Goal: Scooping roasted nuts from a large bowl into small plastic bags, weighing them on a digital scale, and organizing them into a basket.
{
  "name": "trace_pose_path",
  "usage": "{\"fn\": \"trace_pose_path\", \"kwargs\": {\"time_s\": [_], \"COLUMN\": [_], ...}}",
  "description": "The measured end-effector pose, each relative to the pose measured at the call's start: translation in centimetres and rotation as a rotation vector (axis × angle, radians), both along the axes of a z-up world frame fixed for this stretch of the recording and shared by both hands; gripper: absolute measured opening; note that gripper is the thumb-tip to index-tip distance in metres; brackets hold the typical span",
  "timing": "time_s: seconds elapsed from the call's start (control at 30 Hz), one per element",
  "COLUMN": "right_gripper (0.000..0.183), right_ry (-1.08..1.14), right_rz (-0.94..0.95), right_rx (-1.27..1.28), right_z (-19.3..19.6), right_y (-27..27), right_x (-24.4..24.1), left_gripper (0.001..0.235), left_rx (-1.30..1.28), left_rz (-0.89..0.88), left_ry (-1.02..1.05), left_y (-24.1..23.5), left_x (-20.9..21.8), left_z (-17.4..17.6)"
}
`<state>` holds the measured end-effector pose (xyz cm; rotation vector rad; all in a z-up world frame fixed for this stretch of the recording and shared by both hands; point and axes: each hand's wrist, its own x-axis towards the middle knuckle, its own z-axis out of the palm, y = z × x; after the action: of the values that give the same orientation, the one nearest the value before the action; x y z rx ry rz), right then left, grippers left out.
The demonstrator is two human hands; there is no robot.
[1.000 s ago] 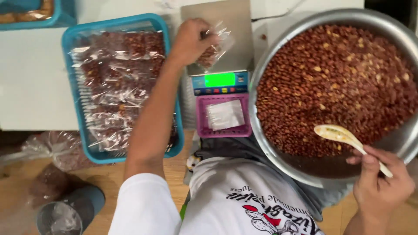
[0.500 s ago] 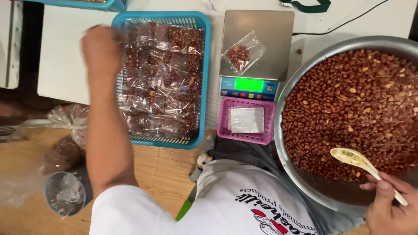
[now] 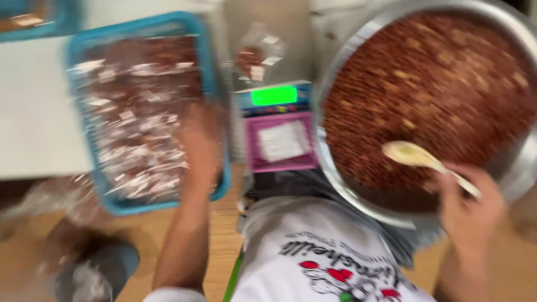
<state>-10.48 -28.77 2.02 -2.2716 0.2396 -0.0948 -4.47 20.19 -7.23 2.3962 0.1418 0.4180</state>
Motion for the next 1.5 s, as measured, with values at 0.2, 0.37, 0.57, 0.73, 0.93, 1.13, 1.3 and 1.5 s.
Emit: {"fn": "trace_pose_path", "kwargs": {"time_s": [0.2,0.37,0.57,0.73,0.93,1.13,1.3,1.5], "right_gripper": [0.012,0.014,0.01,0.012,0.017,0.019,0.019,0.019], "right_ry": [0.189,0.144,0.232,0.281,0.163,0.094,-0.003,-0.072], "right_rz": [0.106,0.262,0.103,-0.087,-0.093,-0.087,-0.132,-0.134], "right_rx": [-0.138,-0.474,-0.064,0.487,0.564,0.459,0.49,0.458], "right_z": [3.9,-0.3,-2.2,-1.5,-0.7,0.1,0.8,1.4], "right_y": [3.2,2.3,6.1,5.9,3.2,1.6,0.6,-0.7], "right_x": [2.1,2.3,4.0,3.7,2.4,1.2,0.6,0.4], "left_gripper": [0.027,0.02,0.034,0.028,0.053,0.008,0.01,0.011], "left_rx": [0.287,0.498,0.395,0.352,-0.007,-0.394,-0.829,-0.962], "left_rz": [-0.393,-0.407,-0.371,-0.339,-0.528,-0.633,-0.615,-0.418], "left_ry": [0.721,0.571,0.002,-0.153,-0.379,-0.27,0.364,0.476], "left_y": [-12.8,-13.1,-10.4,-10.9,-12.5,-16.7,-19.4,-21.8], "left_x": [1.5,1.6,-1.4,-1.1,0.2,2.2,2.6,3.0], "left_z": [-4.9,3.2,3.3,6.6,8.3,10.9,10.8,11.0]}}
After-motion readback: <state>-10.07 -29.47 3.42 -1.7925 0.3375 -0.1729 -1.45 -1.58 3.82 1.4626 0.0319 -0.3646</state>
